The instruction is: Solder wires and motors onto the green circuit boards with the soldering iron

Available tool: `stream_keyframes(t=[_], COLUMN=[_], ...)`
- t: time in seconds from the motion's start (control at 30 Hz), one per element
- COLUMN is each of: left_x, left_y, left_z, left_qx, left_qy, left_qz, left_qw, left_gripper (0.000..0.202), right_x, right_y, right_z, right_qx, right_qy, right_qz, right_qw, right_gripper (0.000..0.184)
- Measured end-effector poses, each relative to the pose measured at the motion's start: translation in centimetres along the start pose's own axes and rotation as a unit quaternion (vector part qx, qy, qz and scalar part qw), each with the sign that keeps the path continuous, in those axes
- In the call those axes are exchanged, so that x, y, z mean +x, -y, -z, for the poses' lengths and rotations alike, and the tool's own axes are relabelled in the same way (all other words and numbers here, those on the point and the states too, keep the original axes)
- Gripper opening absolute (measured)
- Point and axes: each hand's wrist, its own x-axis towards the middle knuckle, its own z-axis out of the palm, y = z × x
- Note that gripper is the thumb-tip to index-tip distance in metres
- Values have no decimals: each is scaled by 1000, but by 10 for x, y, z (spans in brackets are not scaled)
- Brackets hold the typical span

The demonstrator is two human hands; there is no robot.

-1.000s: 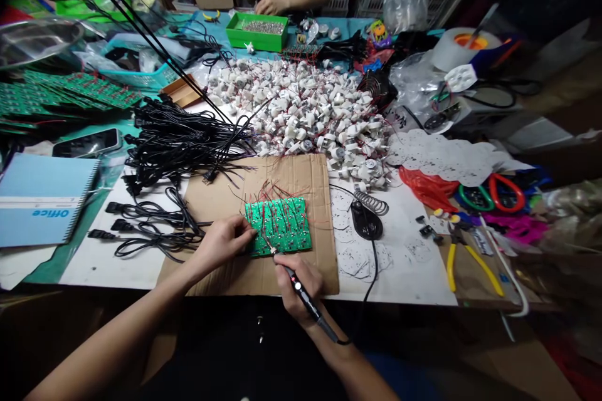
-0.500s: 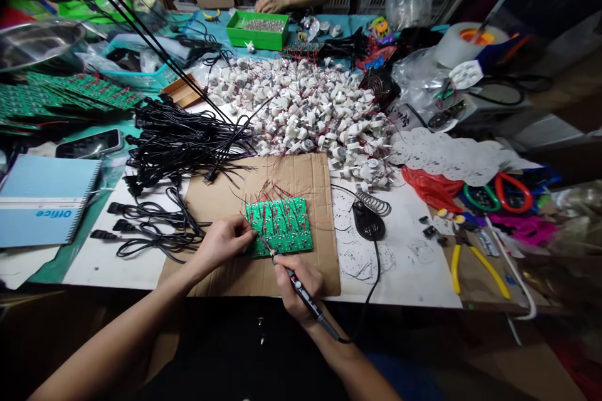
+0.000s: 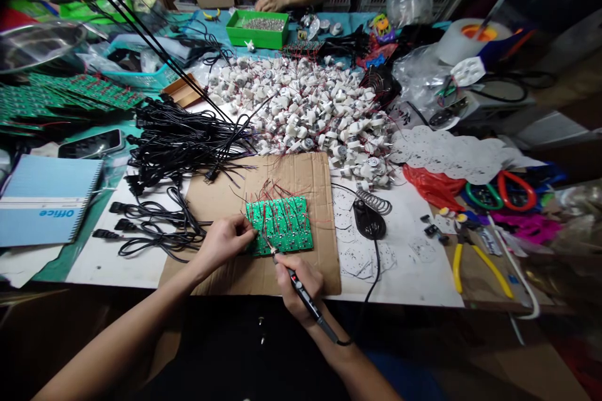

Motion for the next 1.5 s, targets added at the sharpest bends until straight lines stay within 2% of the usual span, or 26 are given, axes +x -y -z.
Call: stream_keyframes(t=[0.13,0.33,0.67,0.93,1.13,1.33,1.43,1.5], left_x=[0,1,2,2,4,0,-2,5], left_y=[0,0,0,0,-2,-3,-3,-6], left_z=[0,-1,-2,-2,-1,-3,4,19], left_qx=[-2,-13,-18,-26,-33,-9,27,35], left_qy=[2,-2,-3,-4,4,-11,-21,-32], left_qz=[8,7,16,24,34,25,8,-18], left_qw=[1000,1000,1000,999,999,1000,999,999], left_gripper=[14,14,13,13,12,14,13,13], right_x=[1,3,0,1,1,-2,-3,-4], right_y=[-1,1,-2,3,2,-4,-5,-6], right_z=[-1,-1,-3,-1,1,1,0,2], right_qx=[7,-2,1,49,50,54,56,60], right_qy=[-4,17,13,-34,-41,-44,-65,-87], right_qz=[-26,-21,-11,-39,-40,-45,-34,-25], right_qw=[1000,1000,1000,997,997,997,996,994], right_gripper=[17,17,17,17,17,19,20,20])
